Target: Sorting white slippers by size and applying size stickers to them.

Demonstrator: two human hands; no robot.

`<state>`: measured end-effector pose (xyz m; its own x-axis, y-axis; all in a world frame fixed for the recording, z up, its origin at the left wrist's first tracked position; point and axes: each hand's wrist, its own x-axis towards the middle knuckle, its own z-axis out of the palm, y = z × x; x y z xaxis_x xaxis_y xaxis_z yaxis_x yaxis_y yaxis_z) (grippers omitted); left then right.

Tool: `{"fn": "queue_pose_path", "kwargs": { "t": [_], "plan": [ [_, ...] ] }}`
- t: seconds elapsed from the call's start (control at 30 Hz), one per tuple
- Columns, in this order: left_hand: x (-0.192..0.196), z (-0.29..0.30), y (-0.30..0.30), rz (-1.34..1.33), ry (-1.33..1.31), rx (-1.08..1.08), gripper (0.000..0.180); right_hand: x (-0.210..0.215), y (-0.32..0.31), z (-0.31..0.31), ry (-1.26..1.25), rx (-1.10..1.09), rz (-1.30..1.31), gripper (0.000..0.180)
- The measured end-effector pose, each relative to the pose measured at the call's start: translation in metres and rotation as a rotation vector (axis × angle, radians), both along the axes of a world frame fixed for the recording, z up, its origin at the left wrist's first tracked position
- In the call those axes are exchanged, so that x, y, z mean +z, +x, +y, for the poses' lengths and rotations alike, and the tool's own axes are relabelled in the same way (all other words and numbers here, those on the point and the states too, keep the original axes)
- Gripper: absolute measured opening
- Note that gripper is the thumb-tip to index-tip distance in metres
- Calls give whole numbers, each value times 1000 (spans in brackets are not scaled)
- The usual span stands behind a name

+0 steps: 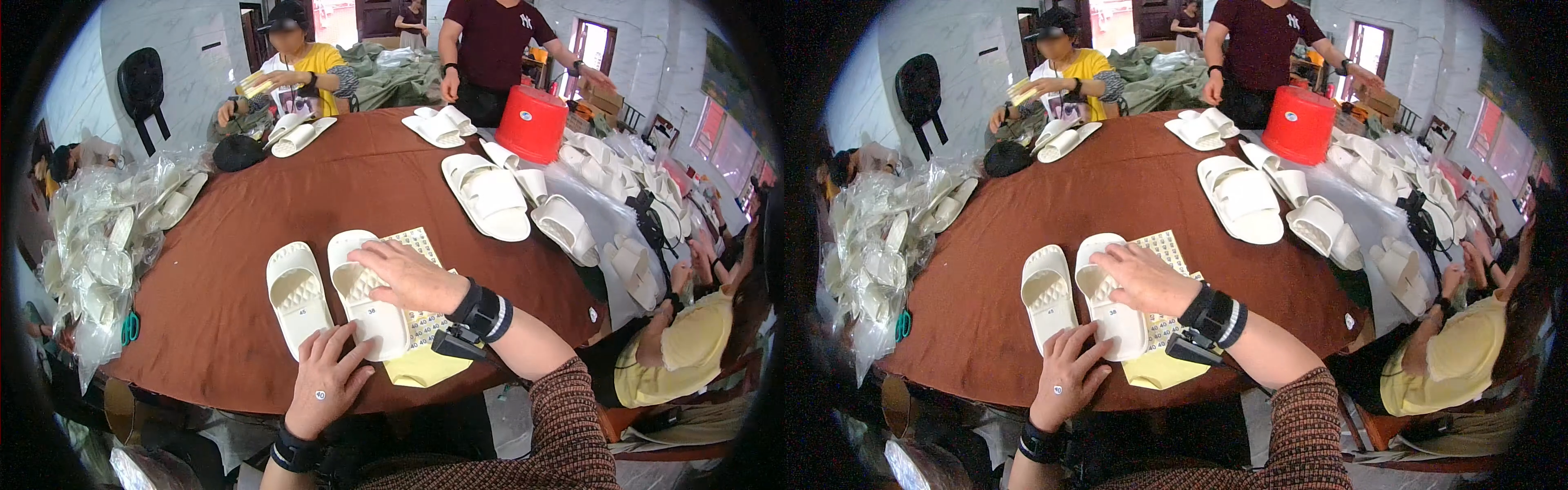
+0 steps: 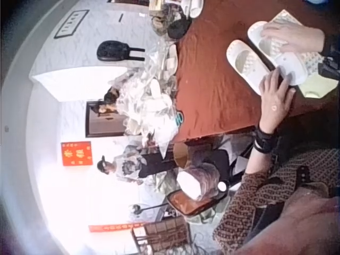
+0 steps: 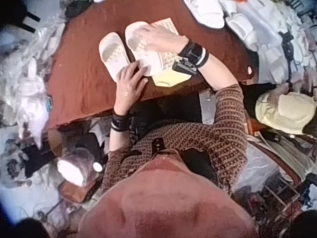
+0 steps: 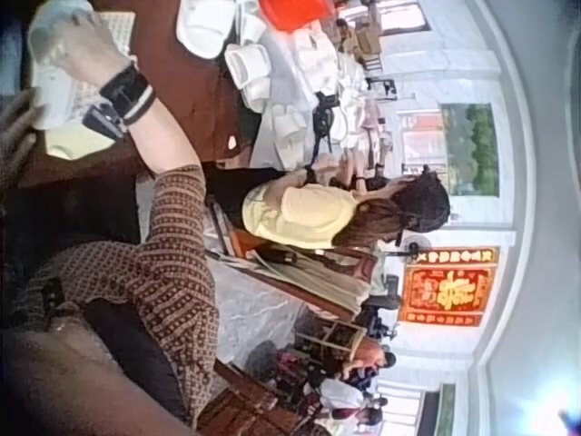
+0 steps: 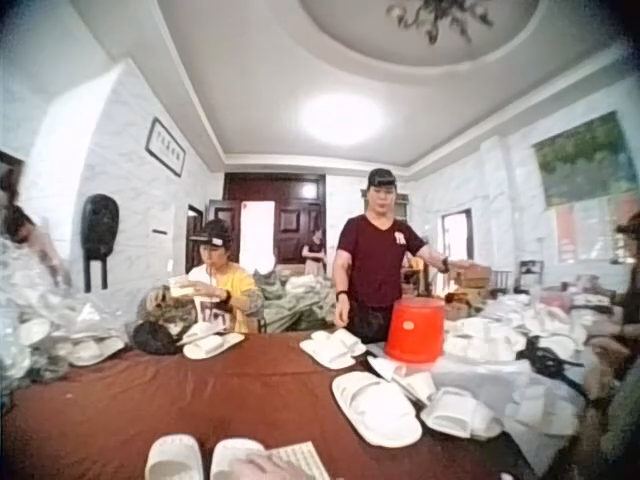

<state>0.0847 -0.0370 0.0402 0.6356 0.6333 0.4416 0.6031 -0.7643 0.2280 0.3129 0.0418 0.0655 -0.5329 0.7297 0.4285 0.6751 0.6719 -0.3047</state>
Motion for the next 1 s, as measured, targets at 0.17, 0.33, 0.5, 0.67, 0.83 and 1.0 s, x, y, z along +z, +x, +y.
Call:
{"fn": "queue_pose_path", "kwargs": {
  "t": [0.17,0.33,0.5,0.67,0.83,1.0],
  "plan": [
    [-1,-1,1,-55,-25,11,39,-6,5,7,-71,-45,45,47],
    [-5,-3,-2,-132,-64,47,40,-14,5,9,-93,-112,100,38],
    [-7,-3,-15,-345,-93,100,38,-16,3,11,-77,-135,134,34],
    [1,21,-39,-352,-2,259,42,-14,11,11,88,-110,254,31],
    [1,63,-63,-416,-217,420,47,-11,13,10,157,-135,287,29],
    [1,93,-61,-315,-351,432,44,-9,20,3,99,-231,281,32]
  ]
}}
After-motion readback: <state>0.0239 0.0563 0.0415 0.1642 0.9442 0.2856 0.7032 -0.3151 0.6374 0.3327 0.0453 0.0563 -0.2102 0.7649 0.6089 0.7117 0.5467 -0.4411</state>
